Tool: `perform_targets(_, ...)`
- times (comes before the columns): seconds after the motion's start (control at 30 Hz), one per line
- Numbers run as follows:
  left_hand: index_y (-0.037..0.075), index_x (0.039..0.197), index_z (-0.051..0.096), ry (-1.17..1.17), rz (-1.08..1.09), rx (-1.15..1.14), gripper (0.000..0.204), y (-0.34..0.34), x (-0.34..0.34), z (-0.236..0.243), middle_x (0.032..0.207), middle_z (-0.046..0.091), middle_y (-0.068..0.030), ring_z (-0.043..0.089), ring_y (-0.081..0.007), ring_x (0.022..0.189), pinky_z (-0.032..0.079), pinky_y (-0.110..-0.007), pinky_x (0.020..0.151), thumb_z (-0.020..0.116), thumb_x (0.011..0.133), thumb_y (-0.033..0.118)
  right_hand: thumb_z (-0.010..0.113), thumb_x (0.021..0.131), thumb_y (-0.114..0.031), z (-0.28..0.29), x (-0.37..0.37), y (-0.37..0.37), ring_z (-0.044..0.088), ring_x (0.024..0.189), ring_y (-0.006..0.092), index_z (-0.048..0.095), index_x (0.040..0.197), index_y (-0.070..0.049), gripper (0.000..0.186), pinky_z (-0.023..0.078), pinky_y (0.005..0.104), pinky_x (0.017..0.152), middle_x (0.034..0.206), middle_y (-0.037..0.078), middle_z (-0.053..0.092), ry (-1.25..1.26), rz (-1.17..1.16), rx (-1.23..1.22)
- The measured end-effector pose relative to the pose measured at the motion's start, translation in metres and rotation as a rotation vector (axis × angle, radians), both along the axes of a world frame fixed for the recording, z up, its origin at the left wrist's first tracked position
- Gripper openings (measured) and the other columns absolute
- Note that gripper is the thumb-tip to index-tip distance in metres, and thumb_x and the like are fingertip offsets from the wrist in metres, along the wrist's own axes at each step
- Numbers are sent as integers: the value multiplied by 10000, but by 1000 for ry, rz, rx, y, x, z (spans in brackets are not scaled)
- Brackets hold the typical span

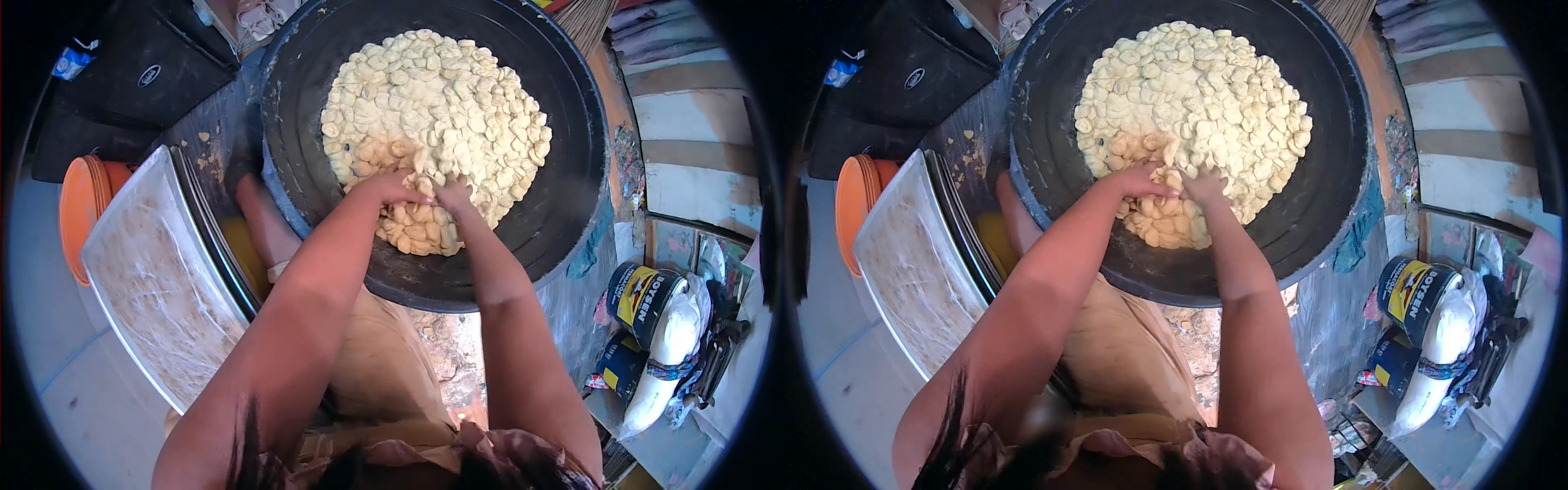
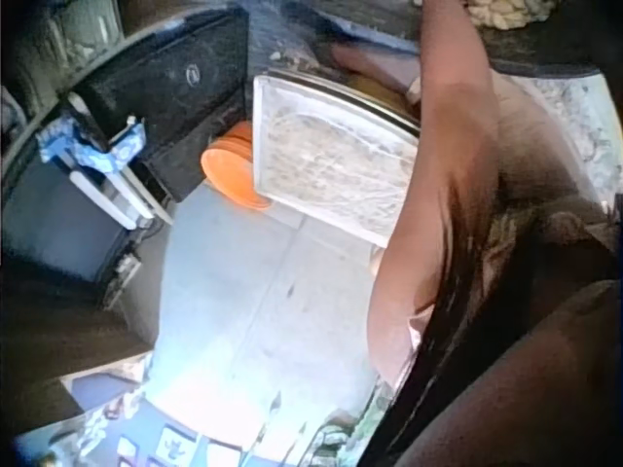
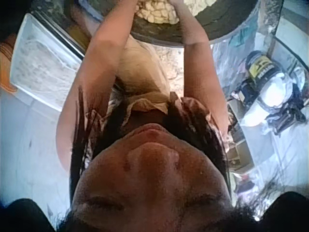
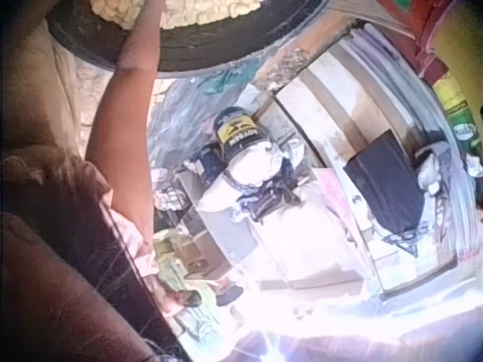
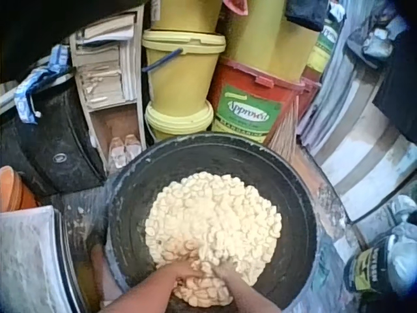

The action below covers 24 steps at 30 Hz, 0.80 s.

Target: The person wipes a metal tray with a cloth and then takes pieces of dough from a large black bowl and arranges them on the tray in rows.

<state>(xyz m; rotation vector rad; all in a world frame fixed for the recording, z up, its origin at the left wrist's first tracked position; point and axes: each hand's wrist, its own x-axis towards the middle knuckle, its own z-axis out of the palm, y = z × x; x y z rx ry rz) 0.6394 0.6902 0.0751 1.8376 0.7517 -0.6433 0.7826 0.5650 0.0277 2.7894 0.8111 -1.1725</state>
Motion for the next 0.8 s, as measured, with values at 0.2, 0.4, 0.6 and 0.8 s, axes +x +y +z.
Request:
perform_targets(0.2, 66, 1492, 195, 120, -248, -300, 1276, 7, -3, 20, 1494, 267, -245, 317, -333, 1368, 291, -417, 1108, 814, 522, 617, 717, 638, -638, 80, 3, -46, 296, 1327, 484, 229, 1496, -158, 1098, 313, 463, 1086, 1506, 288, 128, 491, 309, 133)
perform_targets(0.4, 108, 1471, 244, -66, -268, 191, 1298, -25, 1, 12, 1412, 337, -292, 508, -400, 1190, 468, -414, 947, 913, 372, 272, 899, 468, -292, 71, -29, -39, 414, 1242, 480, 246, 1467, -216, 1196, 446, 475, 975, 1472, 273, 201, 71, 351, 54)
perform_targets(0.6, 44, 1339, 438, -163, -193, 194, 954, -5, -7, -8, 1221, 569, -211, 570, -327, 1124, 496, -390, 877, 852, 492, 187, 835, 511, -173, 53, -33, -37, 534, 1103, 374, 485, 1300, -124, 864, 471, 425, 931, 1192, 195, 435, 109, 226, 410)
perform_targets(0.8, -7, 1360, 404, -330, 173, 23, 951, -13, -17, 64, 1236, 577, -198, 572, -287, 1117, 473, -348, 915, 845, 552, 233, 791, 539, -112, 93, -13, -37, 518, 1103, 342, 554, 1202, -54, 707, 452, 372, 943, 1181, 177, 465, 178, 61, 673)
